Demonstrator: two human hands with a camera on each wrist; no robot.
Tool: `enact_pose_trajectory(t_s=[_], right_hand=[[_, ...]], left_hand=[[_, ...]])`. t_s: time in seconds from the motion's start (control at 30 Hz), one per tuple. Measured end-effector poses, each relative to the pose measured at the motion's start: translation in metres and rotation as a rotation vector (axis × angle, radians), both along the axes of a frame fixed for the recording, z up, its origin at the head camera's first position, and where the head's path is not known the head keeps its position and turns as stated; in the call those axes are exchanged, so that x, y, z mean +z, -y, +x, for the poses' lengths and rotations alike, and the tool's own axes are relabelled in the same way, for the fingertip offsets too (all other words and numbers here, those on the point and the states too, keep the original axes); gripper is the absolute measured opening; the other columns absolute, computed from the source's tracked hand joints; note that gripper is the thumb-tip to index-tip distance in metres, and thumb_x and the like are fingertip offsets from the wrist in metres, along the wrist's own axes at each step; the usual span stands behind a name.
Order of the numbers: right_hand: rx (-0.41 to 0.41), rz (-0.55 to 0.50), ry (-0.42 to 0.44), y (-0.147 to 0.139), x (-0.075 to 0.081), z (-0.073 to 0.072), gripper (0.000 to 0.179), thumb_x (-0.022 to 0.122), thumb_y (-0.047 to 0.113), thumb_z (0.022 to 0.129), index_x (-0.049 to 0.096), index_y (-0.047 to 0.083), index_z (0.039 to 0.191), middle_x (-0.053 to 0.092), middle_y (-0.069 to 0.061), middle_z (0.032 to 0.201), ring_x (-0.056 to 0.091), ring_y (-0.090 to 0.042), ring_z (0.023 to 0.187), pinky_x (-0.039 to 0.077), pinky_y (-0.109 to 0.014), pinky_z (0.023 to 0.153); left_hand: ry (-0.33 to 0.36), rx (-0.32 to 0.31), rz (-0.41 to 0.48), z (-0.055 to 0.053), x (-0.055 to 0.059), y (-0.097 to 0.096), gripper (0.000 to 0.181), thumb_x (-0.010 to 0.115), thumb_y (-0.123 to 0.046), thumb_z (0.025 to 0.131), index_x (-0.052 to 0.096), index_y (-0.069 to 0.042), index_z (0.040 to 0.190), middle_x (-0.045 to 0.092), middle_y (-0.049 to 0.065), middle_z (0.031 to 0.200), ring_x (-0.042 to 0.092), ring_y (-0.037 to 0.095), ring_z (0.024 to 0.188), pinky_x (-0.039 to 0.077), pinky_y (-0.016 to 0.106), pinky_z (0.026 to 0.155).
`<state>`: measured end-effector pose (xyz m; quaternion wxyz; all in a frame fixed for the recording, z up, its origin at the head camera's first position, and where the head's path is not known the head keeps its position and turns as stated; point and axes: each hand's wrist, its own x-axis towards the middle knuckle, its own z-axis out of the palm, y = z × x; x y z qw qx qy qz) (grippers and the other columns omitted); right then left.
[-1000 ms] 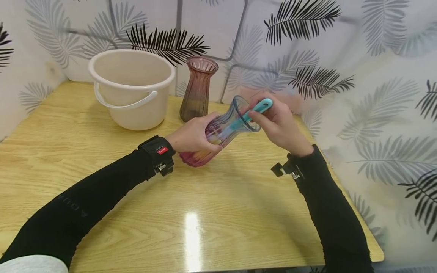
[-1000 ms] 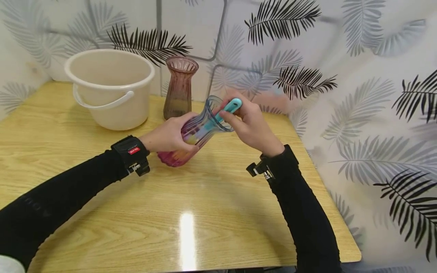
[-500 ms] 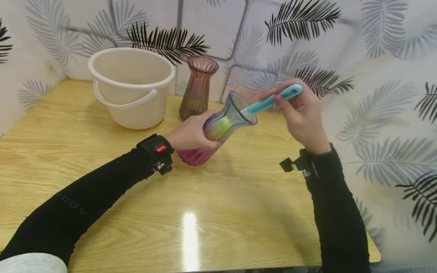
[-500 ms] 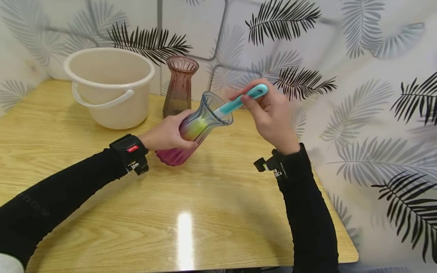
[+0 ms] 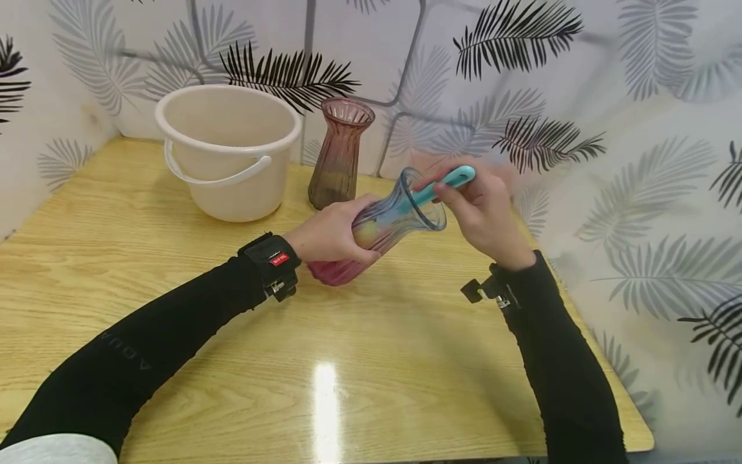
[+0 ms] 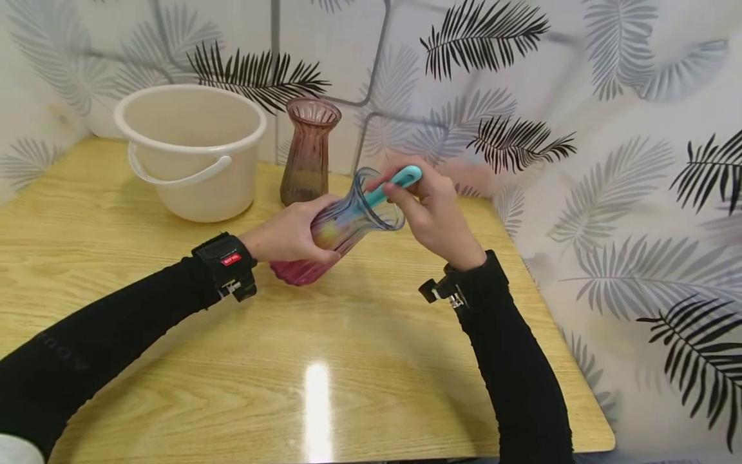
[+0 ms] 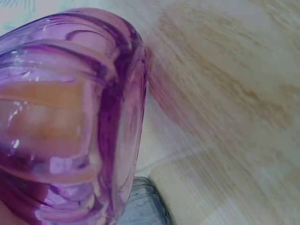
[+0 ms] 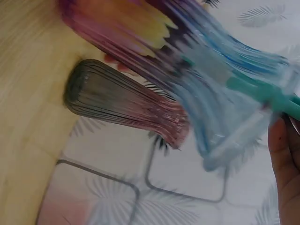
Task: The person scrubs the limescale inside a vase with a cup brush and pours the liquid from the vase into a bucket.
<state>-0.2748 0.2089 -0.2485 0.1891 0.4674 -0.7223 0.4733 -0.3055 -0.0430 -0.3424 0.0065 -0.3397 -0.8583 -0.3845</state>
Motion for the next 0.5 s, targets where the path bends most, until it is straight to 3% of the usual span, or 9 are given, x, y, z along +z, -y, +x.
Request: enact_pose_trajectory(t_s=[0.13, 0.3, 0.37, 0.5], right_hand=[[-0.042, -0.059, 0.03, -0.011, 0.015, 0.014, 0.01, 0.056, -0.012, 0.096, 0.056, -0.012, 0.106, 0.075, -0.013, 0.103, 0.073, -0.023, 0.098, 0.057, -0.029, 0.086], [-0.071, -0.15, 0.033, -0.023, 0.031, 0.024, 0.01, 0.057, -0.012, 0.096, 0.054, -0.015, 0.105, 0.076, -0.011, 0.098, 0.073, -0.021, 0.088, 0.047, -0.022, 0.07], [-0.059, -0.179, 0.025, -0.023, 0.03, 0.022, 0.011, 0.057, -0.012, 0.096, 0.053, -0.016, 0.105, 0.076, -0.013, 0.097, 0.073, -0.022, 0.086, 0.046, -0.024, 0.067], [-0.052, -0.166, 0.047, -0.02, 0.018, 0.015, 0.011, 0.057, -0.011, 0.096, 0.054, -0.014, 0.107, 0.076, -0.013, 0.099, 0.073, -0.022, 0.089, 0.054, -0.027, 0.075]], left_hand=[[-0.017, 0.004, -0.008, 0.0, -0.002, -0.001, 0.086, 0.082, -0.045, 0.072, 0.042, -0.028, 0.146, 0.063, -0.004, 0.114, 0.059, 0.015, 0.102, 0.049, 0.036, 0.088], [0.005, 0.016, 0.009, 0.0, -0.003, 0.0, 0.087, 0.082, -0.044, 0.073, 0.041, -0.026, 0.147, 0.063, -0.002, 0.112, 0.059, 0.016, 0.1, 0.05, 0.035, 0.086], [0.019, 0.024, 0.027, 0.0, -0.004, 0.002, 0.088, 0.083, -0.044, 0.073, 0.04, -0.025, 0.148, 0.063, -0.002, 0.114, 0.059, 0.016, 0.101, 0.05, 0.036, 0.088], [0.052, 0.034, 0.068, -0.002, -0.006, 0.002, 0.091, 0.083, -0.043, 0.074, 0.038, -0.025, 0.151, 0.063, -0.001, 0.115, 0.06, 0.017, 0.102, 0.05, 0.036, 0.089]])
